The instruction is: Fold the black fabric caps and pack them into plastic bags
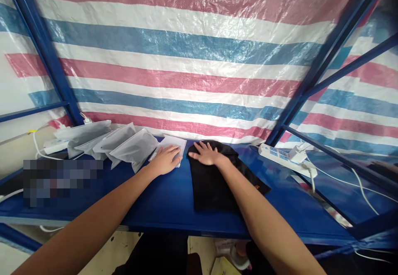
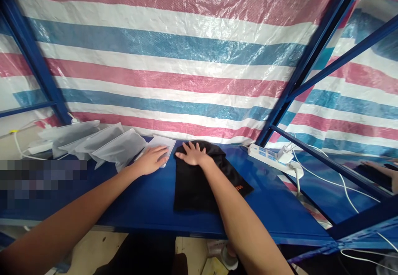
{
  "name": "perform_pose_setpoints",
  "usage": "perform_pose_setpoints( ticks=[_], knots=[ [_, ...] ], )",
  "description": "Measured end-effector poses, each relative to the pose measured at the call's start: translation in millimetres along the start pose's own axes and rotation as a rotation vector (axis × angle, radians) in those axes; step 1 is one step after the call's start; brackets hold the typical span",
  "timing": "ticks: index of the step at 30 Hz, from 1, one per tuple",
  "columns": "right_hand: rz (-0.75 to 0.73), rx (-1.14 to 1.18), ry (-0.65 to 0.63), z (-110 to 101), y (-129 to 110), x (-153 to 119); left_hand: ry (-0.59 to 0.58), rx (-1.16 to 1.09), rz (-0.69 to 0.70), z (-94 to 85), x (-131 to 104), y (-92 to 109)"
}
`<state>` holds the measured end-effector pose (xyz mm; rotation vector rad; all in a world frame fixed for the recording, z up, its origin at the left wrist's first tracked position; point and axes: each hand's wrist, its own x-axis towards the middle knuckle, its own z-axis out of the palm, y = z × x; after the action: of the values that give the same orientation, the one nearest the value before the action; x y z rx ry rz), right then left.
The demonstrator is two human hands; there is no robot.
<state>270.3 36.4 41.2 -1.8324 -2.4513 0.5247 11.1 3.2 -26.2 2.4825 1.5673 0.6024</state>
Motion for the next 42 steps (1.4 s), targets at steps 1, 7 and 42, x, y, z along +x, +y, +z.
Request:
perform_pose_setpoints(
  ticks=[1,7,42],
  knots=[
    [0.026,-0.026,-0.014,12,1,3,0.004,0.013,-0.03,-0.8,-1,1],
    [0.113,-0.073,-0.073,4,55,4,0.094,0.078,-0.115,-11.7,-5,3],
    [-0.53,0.111,0.046,18,7,-22,0.486,0.47,-0.379,-89.6,-9,-20]
  ],
)
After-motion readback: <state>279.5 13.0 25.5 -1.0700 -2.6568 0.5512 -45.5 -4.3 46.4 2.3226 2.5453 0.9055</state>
